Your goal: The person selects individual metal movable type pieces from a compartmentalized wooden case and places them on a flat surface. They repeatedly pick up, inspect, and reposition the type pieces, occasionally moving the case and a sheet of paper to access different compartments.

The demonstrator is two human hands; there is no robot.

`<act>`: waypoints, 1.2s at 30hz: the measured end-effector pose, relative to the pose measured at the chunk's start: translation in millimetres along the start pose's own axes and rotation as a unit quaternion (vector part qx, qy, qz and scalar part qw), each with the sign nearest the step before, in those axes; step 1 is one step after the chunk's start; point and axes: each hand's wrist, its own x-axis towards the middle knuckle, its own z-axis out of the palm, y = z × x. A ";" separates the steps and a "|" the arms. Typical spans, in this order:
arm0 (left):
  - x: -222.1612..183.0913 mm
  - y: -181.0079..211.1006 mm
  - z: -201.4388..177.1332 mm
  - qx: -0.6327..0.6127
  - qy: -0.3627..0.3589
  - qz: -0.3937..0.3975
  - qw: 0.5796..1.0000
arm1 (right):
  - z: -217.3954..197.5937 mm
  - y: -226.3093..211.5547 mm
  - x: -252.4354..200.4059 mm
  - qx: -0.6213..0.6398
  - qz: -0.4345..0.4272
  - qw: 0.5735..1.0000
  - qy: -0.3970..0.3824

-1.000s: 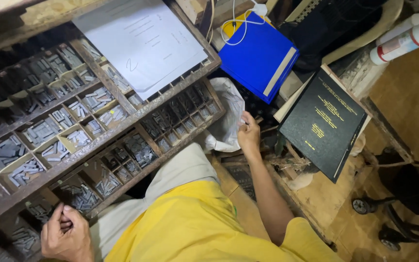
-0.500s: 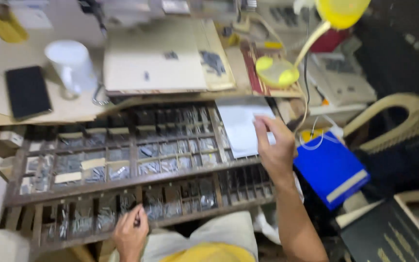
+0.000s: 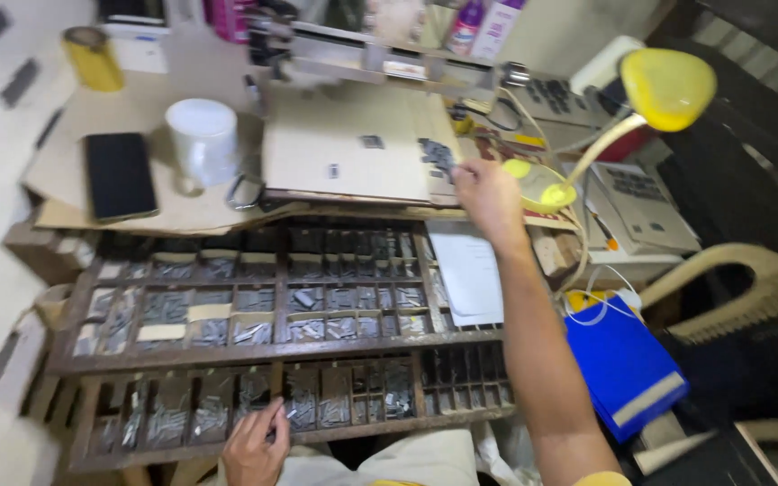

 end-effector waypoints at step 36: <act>-13.7 -9.8 -0.4 0.000 -0.127 -0.053 0.990 | 23.3 -160.3 -33.7 0.255 -0.043 0.965 -0.050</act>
